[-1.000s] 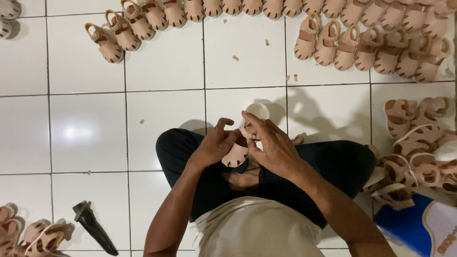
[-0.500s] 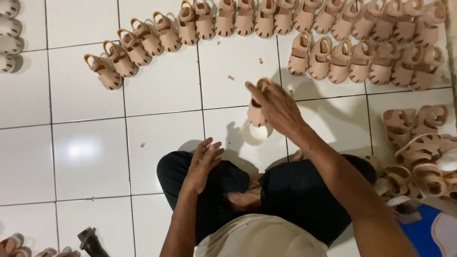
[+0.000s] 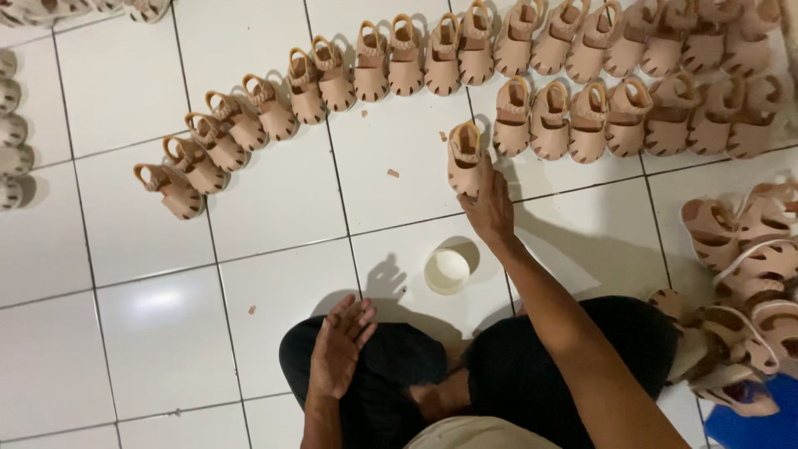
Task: The person sits on the floor and assembles small beige shoes by attaching white soles to the uppers. They repeatedly pick up a shoe, apply adhesive from a small container, press the sole onto the upper, and place the finished shoe in a row on the floor.
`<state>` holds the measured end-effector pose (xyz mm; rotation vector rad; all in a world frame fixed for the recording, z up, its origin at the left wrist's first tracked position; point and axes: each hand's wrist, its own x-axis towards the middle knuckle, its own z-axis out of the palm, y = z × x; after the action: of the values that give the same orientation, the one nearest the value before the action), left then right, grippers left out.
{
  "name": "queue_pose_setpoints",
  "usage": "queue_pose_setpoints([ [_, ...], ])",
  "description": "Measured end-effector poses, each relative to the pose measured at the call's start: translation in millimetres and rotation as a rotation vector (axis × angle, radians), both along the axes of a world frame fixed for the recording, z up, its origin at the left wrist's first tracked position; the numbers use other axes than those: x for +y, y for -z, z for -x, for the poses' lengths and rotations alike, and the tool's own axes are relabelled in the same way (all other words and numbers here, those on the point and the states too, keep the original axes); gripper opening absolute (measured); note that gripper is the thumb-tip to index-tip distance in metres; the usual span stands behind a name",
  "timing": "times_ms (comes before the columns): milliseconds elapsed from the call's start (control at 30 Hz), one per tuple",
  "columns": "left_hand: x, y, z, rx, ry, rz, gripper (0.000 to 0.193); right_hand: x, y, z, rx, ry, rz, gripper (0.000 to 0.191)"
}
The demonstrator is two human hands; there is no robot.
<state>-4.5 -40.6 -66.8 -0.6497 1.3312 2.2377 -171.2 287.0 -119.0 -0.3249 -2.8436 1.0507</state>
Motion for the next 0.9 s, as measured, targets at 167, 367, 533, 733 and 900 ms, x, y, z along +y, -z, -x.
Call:
queue_pose_setpoints([
  [167, 2, 3, 7, 0.003, 0.034, -0.053, 0.086, 3, 2, 37, 0.183, 0.020, -0.047, 0.103],
  [367, 0, 13, 9, -0.046, 0.021, -0.060, 0.086, 18, 7, 55, 0.125, 0.107, -0.043, 0.102],
  [533, -2, 16, 6, -0.034, 0.031, -0.054, 0.082, 20, 7, 39, 0.164, 0.092, -0.173, 0.101],
  [733, -2, 19, -4, 0.022, 0.067, -0.066, 0.075, 112, -22, -38, 0.136, 0.027, -0.077, 0.084],
  [900, 3, 13, -5, 0.006, 0.064, -0.036, 0.059, 238, -59, -173, -0.392, 0.294, -0.205, 0.084],
])
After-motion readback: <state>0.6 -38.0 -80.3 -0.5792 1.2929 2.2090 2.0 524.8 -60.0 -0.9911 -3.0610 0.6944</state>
